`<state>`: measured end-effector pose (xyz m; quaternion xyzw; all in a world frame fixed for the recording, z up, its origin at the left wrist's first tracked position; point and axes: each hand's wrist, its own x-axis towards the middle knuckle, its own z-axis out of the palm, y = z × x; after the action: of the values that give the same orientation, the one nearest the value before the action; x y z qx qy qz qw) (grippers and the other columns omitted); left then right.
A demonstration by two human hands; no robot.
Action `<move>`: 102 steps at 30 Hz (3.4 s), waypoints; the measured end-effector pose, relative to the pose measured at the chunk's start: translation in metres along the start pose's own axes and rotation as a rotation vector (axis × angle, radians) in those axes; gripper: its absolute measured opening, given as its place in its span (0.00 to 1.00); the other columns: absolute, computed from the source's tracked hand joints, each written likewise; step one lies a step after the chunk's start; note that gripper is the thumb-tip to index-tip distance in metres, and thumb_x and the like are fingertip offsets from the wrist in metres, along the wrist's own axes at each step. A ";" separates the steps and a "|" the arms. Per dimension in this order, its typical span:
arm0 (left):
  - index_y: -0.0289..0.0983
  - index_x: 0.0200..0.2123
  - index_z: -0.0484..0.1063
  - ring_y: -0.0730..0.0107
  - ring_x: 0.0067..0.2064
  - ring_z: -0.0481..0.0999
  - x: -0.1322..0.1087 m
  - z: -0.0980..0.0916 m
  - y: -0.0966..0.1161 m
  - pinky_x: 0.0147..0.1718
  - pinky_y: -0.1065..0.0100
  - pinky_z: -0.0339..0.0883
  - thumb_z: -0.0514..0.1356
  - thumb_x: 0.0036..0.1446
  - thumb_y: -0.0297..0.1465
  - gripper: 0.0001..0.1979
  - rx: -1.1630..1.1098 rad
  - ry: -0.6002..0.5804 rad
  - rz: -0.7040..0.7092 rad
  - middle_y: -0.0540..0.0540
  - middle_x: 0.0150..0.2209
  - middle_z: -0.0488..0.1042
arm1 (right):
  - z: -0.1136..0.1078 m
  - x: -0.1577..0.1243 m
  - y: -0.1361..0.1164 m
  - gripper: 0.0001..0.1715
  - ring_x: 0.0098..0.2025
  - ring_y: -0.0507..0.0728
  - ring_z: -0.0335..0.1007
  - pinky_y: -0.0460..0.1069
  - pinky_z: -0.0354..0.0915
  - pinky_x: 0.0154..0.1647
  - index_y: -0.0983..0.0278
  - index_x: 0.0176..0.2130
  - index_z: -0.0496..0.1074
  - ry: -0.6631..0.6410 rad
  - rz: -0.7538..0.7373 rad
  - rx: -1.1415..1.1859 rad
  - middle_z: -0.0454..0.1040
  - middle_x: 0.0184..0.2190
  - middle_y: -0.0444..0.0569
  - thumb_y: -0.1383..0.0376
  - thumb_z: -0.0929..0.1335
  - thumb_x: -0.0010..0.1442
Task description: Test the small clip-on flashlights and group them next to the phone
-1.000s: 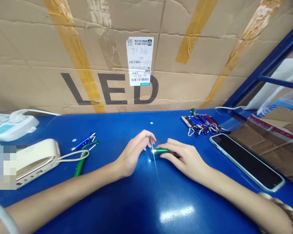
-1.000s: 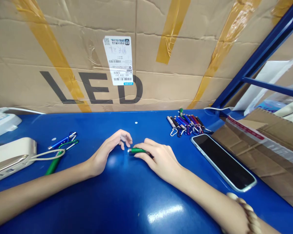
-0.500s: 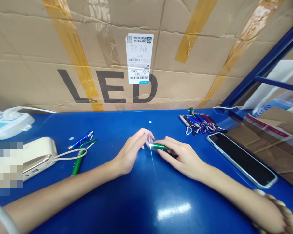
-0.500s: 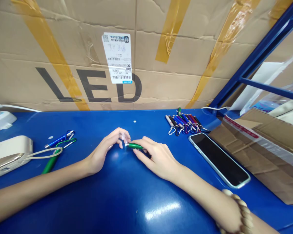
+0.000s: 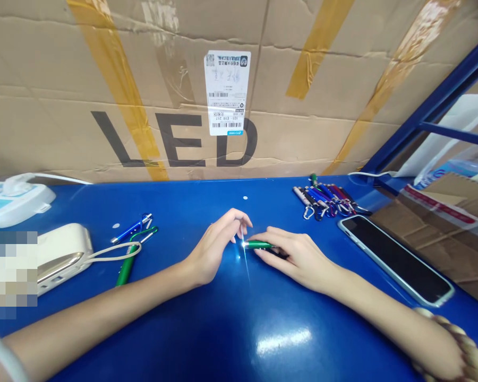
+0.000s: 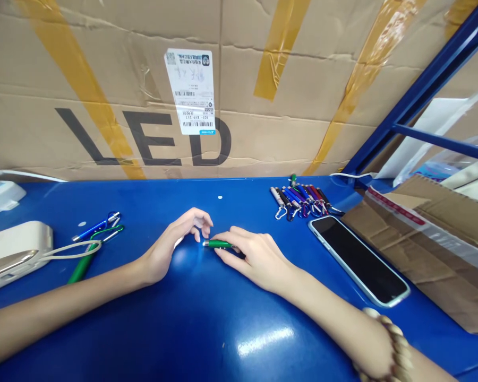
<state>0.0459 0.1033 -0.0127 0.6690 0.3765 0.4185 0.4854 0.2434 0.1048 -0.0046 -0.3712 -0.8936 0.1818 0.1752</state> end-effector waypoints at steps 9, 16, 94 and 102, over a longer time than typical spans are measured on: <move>0.38 0.37 0.64 0.65 0.38 0.65 -0.001 0.000 0.000 0.37 0.65 0.57 0.43 0.62 0.39 0.15 -0.008 0.003 0.016 0.47 0.34 0.66 | 0.003 0.001 0.007 0.15 0.26 0.48 0.65 0.42 0.59 0.29 0.57 0.41 0.76 -0.004 -0.047 0.056 0.73 0.30 0.43 0.54 0.66 0.60; 0.38 0.37 0.64 0.65 0.38 0.65 -0.001 0.001 0.001 0.37 0.65 0.57 0.44 0.62 0.39 0.14 -0.007 0.019 0.006 0.47 0.35 0.66 | 0.003 0.001 0.008 0.18 0.24 0.47 0.65 0.42 0.58 0.26 0.57 0.41 0.77 0.004 -0.077 0.051 0.73 0.28 0.42 0.50 0.67 0.56; 0.38 0.38 0.64 0.65 0.40 0.67 -0.004 0.000 0.005 0.40 0.65 0.59 0.42 0.63 0.37 0.14 0.060 -0.021 0.064 0.46 0.38 0.67 | 0.002 0.002 -0.004 0.17 0.22 0.49 0.59 0.45 0.56 0.23 0.60 0.34 0.79 0.210 0.096 0.304 0.70 0.23 0.44 0.52 0.68 0.56; 0.38 0.38 0.64 0.65 0.40 0.66 -0.004 0.000 0.005 0.39 0.65 0.58 0.42 0.63 0.38 0.15 0.055 -0.020 0.051 0.46 0.37 0.66 | 0.001 0.003 -0.005 0.16 0.22 0.49 0.59 0.45 0.56 0.22 0.62 0.34 0.79 0.234 0.134 0.328 0.71 0.24 0.45 0.54 0.68 0.56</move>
<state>0.0453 0.0985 -0.0088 0.6956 0.3657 0.4134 0.4599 0.2382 0.1035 -0.0031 -0.4147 -0.7991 0.2917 0.3232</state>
